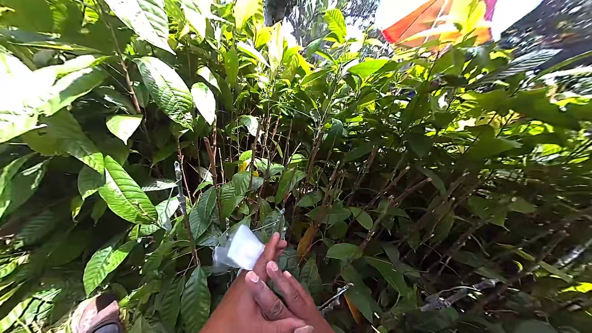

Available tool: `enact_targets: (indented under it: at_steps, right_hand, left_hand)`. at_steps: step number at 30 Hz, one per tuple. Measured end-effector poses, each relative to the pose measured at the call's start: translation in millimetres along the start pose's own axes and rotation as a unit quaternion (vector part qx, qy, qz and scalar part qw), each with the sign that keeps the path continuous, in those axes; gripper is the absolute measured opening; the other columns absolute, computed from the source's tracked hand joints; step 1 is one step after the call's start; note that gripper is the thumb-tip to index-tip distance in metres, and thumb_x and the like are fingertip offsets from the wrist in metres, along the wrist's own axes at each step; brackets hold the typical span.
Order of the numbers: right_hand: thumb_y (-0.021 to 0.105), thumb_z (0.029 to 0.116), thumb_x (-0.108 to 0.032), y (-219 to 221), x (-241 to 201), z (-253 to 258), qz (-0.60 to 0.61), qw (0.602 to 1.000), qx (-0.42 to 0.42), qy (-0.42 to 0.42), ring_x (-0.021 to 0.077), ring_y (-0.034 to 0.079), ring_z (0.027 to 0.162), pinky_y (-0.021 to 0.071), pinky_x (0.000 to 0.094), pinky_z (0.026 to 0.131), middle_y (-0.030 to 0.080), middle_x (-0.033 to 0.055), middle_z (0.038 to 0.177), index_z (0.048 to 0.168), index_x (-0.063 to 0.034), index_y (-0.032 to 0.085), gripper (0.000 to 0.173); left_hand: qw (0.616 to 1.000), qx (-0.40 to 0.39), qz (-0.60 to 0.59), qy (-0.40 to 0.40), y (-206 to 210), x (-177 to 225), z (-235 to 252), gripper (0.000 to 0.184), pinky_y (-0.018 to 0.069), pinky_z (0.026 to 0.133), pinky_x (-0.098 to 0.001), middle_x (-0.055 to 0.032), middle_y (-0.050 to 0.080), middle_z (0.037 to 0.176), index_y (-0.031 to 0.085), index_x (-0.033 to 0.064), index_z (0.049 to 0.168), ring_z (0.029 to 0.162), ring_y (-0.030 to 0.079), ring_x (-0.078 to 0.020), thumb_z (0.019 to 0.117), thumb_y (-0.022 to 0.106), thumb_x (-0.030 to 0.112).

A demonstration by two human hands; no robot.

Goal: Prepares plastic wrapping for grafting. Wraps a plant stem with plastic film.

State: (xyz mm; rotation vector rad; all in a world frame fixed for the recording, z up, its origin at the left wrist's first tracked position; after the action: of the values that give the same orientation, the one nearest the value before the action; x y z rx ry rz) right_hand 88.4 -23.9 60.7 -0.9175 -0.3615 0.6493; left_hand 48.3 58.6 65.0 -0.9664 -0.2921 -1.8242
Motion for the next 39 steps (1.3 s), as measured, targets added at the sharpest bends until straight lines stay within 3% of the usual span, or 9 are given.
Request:
enact_targets:
  at_steps: [3, 7, 10, 13, 27, 30, 33, 35, 39]
  right_hand:
    - [0.061, 0.0999, -0.043, 4.5, -6.0, -0.4, 0.001, 0.996, -0.075, 0.041, 0.0475, 0.049, 0.139, 0.0442, 0.0563, 0.111, 0.056, 0.0216, 0.148, 0.124, -0.0141, 0.076, 0.040]
    - [0.059, 0.0961, -0.056, 25.1, -6.8, -15.4, 0.025, 0.998, -0.063, -0.011, 0.0398, 0.062, 0.120, 0.0543, 0.0540, 0.093, 0.067, 0.0176, 0.131, 0.121, -0.0214, 0.075, 0.046]
    - [0.060, 0.0974, -0.050, 7.4, -7.1, 4.0, 0.099, 0.984, -0.147, -0.033, 0.0411, 0.061, 0.124, 0.0499, 0.0537, 0.103, 0.068, 0.0227, 0.129, 0.121, -0.0134, 0.077, 0.047]
    - [0.061, 0.0984, -0.047, 8.6, 0.6, 7.9, 0.134, 0.982, -0.124, -0.038, 0.0379, 0.061, 0.126, 0.0459, 0.0500, 0.110, 0.069, 0.0207, 0.128, 0.114, -0.0117, 0.080, 0.043]
    - [0.060, 0.0998, -0.042, 7.9, -2.3, 2.0, 0.088, 0.993, -0.041, -0.062, 0.0305, 0.068, 0.115, 0.0475, 0.0446, 0.107, 0.075, 0.0153, 0.115, 0.108, -0.0110, 0.081, 0.039]
    - [0.053, 0.1028, -0.055, 11.8, 3.1, -10.9, 0.158, 0.983, -0.047, -0.085, 0.0274, 0.057, 0.133, 0.0433, 0.0460, 0.115, 0.064, 0.0168, 0.138, 0.120, -0.0203, 0.076, 0.045]
    - [0.060, 0.0985, -0.056, -25.6, 6.5, 3.1, 0.446, 0.894, 0.002, -0.043, 0.0266, 0.047, 0.143, 0.0446, 0.0389, 0.116, 0.038, 0.0256, 0.159, 0.124, -0.0108, 0.072, 0.053]
    - [0.058, 0.0961, -0.059, -40.4, 22.6, 6.8, 0.593, 0.801, 0.072, -0.023, 0.0289, 0.039, 0.149, 0.0411, 0.0449, 0.119, 0.019, 0.0131, 0.171, 0.140, -0.0245, 0.063, 0.056]
    - [0.049, 0.0914, -0.073, -45.2, 43.3, 18.3, 0.722, 0.667, 0.184, -0.026, 0.0336, 0.041, 0.148, 0.0353, 0.0508, 0.120, 0.026, 0.0078, 0.170, 0.157, -0.0394, 0.041, 0.074]
  left_hand:
    - [0.995, -0.043, -0.020, 0.086, 4.6, -1.5, -0.7, 0.121, 0.0336, 0.122, -0.0374, -0.0204, 0.044, 0.156, 0.021, -0.0115, 0.158, 0.148, 0.040, -0.0193, 0.0805, 0.075, 0.065]
    - [0.977, -0.092, -0.094, 0.167, 13.5, 12.4, -5.2, 0.089, 0.0387, 0.121, -0.0396, -0.0162, 0.055, 0.149, 0.037, -0.0050, 0.154, 0.142, 0.048, -0.0206, 0.0933, 0.070, 0.050]
    - [0.976, -0.046, -0.067, 0.203, 6.6, 15.5, -3.0, 0.062, 0.0478, 0.112, -0.0332, -0.0128, 0.067, 0.133, 0.058, -0.0005, 0.140, 0.129, 0.060, -0.0143, 0.0966, 0.070, 0.042]
    - [0.976, -0.030, -0.054, 0.210, 2.7, 12.8, -2.6, 0.045, 0.0543, 0.102, -0.0285, -0.0084, 0.074, 0.119, 0.067, 0.0042, 0.129, 0.114, 0.067, -0.0094, 0.0972, 0.071, 0.036]
    - [0.969, -0.046, -0.044, 0.239, 4.9, 19.2, -7.8, 0.037, 0.0574, 0.092, -0.0222, -0.0053, 0.076, 0.108, 0.071, 0.0043, 0.118, 0.102, 0.071, -0.0052, 0.0977, 0.071, 0.035]
    - [0.954, -0.123, -0.179, 0.207, 10.2, 10.7, -5.4, 0.047, 0.0574, 0.095, -0.0272, -0.0094, 0.076, 0.110, 0.068, 0.0006, 0.125, 0.104, 0.071, -0.0109, 0.0986, 0.068, 0.039]
    - [0.924, -0.138, -0.328, 0.144, -0.3, 0.4, -2.1, 0.060, 0.0581, 0.099, -0.0321, -0.0084, 0.074, 0.122, 0.063, 0.0088, 0.139, 0.112, 0.071, -0.0163, 0.0960, 0.066, 0.051]
    - [0.918, -0.086, -0.371, 0.113, -12.9, -9.8, 4.5, 0.060, 0.0565, 0.100, -0.0332, -0.0068, 0.073, 0.123, 0.064, 0.0108, 0.139, 0.113, 0.070, -0.0167, 0.0963, 0.063, 0.053]
    - [0.947, -0.024, -0.315, 0.050, 3.0, -22.4, 9.3, 0.057, 0.0568, 0.096, -0.0290, -0.0017, 0.073, 0.118, 0.067, 0.0093, 0.131, 0.107, 0.069, -0.0091, 0.0984, 0.057, 0.055]
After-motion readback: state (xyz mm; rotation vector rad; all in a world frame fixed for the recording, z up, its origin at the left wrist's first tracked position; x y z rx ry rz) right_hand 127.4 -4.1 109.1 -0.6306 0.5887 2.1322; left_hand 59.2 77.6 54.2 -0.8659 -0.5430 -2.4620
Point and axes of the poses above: each hand's wrist, its own z-axis towards the middle knuckle, its own y-axis out of the palm, x = y × z, the point moved 10 cm from there along z, towards the middle knuckle
